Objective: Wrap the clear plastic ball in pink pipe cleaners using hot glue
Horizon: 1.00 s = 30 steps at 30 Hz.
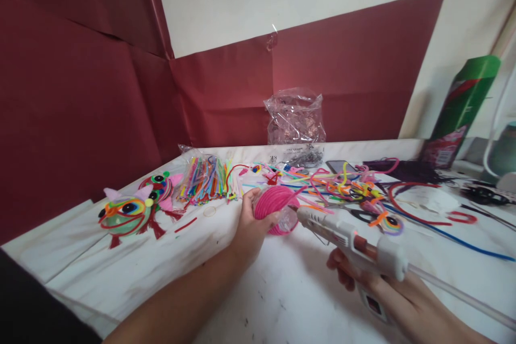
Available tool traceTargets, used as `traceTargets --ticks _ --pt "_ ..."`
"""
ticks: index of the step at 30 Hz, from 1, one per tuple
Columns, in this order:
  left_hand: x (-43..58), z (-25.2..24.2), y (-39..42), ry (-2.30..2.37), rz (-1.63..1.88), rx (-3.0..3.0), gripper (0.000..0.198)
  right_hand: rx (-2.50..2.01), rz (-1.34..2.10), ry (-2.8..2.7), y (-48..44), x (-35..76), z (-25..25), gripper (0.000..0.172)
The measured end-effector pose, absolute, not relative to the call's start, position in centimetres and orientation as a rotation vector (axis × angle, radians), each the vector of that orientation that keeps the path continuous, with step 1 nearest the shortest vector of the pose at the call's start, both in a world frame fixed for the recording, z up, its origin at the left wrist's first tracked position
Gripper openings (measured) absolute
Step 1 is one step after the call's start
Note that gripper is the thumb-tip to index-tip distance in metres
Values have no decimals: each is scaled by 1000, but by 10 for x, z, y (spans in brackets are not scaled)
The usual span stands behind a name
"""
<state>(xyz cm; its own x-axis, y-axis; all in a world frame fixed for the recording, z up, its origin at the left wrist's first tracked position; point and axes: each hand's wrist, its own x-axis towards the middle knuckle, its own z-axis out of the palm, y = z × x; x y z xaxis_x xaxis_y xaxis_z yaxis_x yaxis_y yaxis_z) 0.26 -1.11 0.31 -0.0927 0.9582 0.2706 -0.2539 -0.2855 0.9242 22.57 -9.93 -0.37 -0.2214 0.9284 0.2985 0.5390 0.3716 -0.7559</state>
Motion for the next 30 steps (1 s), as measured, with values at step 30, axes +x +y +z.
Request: traceTargets --ticks 30 --pt "3 7 -12 907 1589 1147 56 -1280 616 -1864 -95 230 -12 45"
